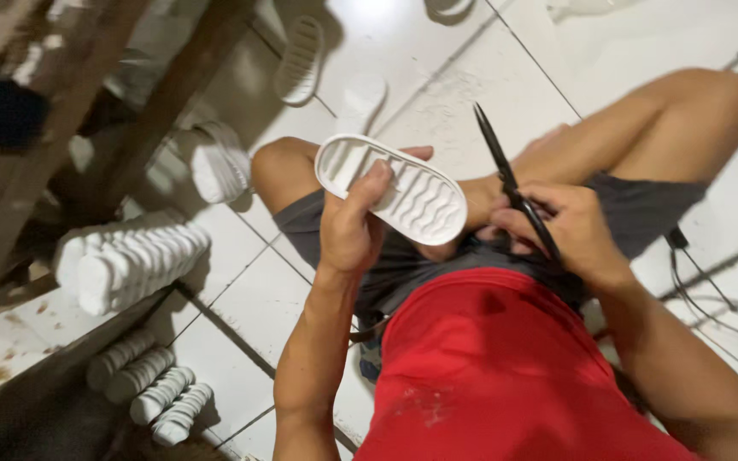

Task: The person sits on the floor and uses large shears to trim excess material from the edges of white slipper soles. They handle the soles one at a time, rotating them to cut along the perimeter, and place finished pieces into a nearby stack.

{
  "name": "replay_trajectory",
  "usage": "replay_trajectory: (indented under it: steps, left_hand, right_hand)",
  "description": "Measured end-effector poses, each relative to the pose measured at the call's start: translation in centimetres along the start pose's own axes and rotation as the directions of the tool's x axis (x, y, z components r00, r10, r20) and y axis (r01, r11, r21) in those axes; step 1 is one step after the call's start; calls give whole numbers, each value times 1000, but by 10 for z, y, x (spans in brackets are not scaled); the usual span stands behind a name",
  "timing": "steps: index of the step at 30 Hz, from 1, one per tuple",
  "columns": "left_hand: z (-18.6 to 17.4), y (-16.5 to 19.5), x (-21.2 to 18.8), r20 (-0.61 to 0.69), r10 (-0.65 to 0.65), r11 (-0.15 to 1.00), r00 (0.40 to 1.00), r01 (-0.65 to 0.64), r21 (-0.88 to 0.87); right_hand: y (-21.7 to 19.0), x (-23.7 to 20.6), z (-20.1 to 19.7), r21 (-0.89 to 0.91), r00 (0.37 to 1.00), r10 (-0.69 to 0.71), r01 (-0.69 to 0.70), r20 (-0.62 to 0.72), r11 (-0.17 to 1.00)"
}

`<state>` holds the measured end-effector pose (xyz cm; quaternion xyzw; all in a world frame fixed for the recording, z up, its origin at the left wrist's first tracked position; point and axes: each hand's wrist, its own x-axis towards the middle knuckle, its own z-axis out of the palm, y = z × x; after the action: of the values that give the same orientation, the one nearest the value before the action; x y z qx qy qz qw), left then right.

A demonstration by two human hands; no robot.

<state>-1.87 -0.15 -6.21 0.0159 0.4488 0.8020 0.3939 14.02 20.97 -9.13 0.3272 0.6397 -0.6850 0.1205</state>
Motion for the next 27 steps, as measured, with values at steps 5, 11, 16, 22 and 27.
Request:
replay_trajectory:
  steps: [5, 11, 16, 22, 27]
  left_hand:
    - [-9, -20, 7, -10, -34, 997, 999, 33, -75]
    - [-25, -63, 18, -86, -4, 1000, 996, 6, 28]
    - [-59, -100, 25, -141, -86, 993, 986, 73, -98]
    - [-110, -122, 47, -275, -40, 971, 961, 103, 217]
    - [-128, -118, 95, -79, 395, 329, 915, -61, 942]
  right_hand:
    - [37, 14, 9, 315, 986, -123, 81, 115, 946]
    - [40, 22, 29, 391, 931, -333, 254, 148, 885]
    - [44, 51, 47, 526, 998, -58, 28, 40, 850]
    - [12, 160, 42, 575, 946, -234, 323, -225, 752]
    - [3, 181, 42, 494, 920, -242, 372, -308, 786]
